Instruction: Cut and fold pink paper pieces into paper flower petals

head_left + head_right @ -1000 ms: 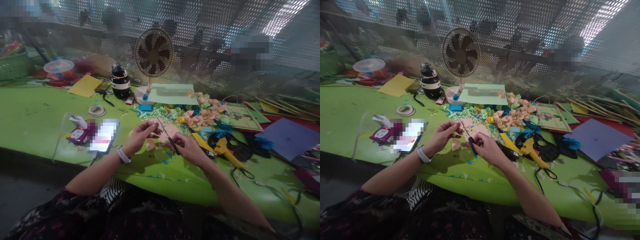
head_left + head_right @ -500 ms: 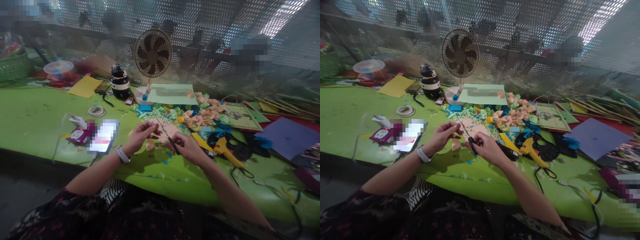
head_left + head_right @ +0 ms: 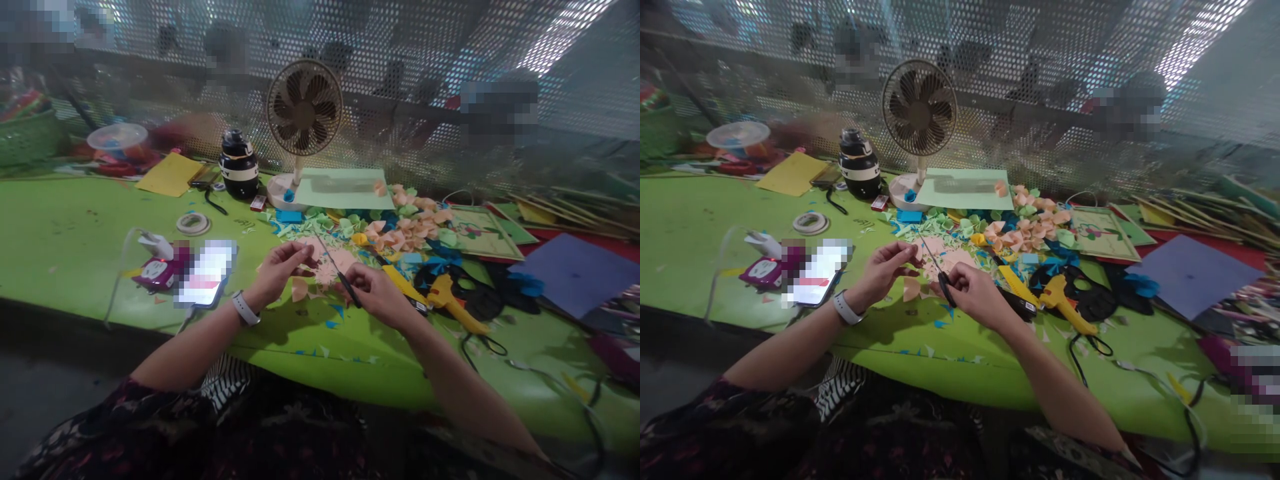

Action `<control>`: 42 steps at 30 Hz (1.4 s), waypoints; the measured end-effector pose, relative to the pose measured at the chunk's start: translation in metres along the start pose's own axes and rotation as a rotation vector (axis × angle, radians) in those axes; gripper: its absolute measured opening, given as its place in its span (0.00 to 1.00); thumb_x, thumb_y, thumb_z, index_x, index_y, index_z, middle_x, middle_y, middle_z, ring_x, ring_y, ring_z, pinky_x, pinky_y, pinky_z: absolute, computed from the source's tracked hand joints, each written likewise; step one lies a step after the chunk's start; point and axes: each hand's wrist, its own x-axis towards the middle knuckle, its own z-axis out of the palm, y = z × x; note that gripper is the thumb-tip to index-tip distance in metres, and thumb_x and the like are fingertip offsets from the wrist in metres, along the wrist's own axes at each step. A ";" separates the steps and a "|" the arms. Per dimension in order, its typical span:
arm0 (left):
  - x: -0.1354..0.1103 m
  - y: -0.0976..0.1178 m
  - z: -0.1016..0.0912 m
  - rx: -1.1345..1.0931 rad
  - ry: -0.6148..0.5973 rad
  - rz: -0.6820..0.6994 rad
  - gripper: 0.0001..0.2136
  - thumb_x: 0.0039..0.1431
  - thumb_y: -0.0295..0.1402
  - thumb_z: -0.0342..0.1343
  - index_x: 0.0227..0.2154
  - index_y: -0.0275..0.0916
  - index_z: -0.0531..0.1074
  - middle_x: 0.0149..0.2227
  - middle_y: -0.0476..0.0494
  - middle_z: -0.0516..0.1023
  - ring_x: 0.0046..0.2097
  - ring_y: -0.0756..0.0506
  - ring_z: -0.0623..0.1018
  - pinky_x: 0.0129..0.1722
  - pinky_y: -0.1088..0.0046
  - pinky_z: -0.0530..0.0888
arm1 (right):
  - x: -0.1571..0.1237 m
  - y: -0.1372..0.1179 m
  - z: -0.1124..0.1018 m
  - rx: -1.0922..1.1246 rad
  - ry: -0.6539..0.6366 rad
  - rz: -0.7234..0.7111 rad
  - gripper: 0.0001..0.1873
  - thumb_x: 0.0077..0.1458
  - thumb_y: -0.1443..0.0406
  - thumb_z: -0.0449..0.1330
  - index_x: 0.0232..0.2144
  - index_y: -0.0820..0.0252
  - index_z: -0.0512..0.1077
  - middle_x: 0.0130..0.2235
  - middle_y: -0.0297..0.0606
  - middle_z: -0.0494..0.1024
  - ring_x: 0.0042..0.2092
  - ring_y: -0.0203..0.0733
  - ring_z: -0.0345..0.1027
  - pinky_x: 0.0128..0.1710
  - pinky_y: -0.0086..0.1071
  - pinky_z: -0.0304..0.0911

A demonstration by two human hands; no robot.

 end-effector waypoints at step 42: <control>-0.003 -0.001 0.000 0.063 -0.066 0.032 0.15 0.51 0.43 0.68 0.30 0.36 0.74 0.30 0.48 0.79 0.32 0.51 0.80 0.31 0.77 0.78 | -0.001 -0.002 -0.001 -0.017 -0.058 -0.009 0.29 0.43 0.41 0.66 0.24 0.56 0.62 0.22 0.27 0.62 0.25 0.33 0.53 0.24 0.29 0.48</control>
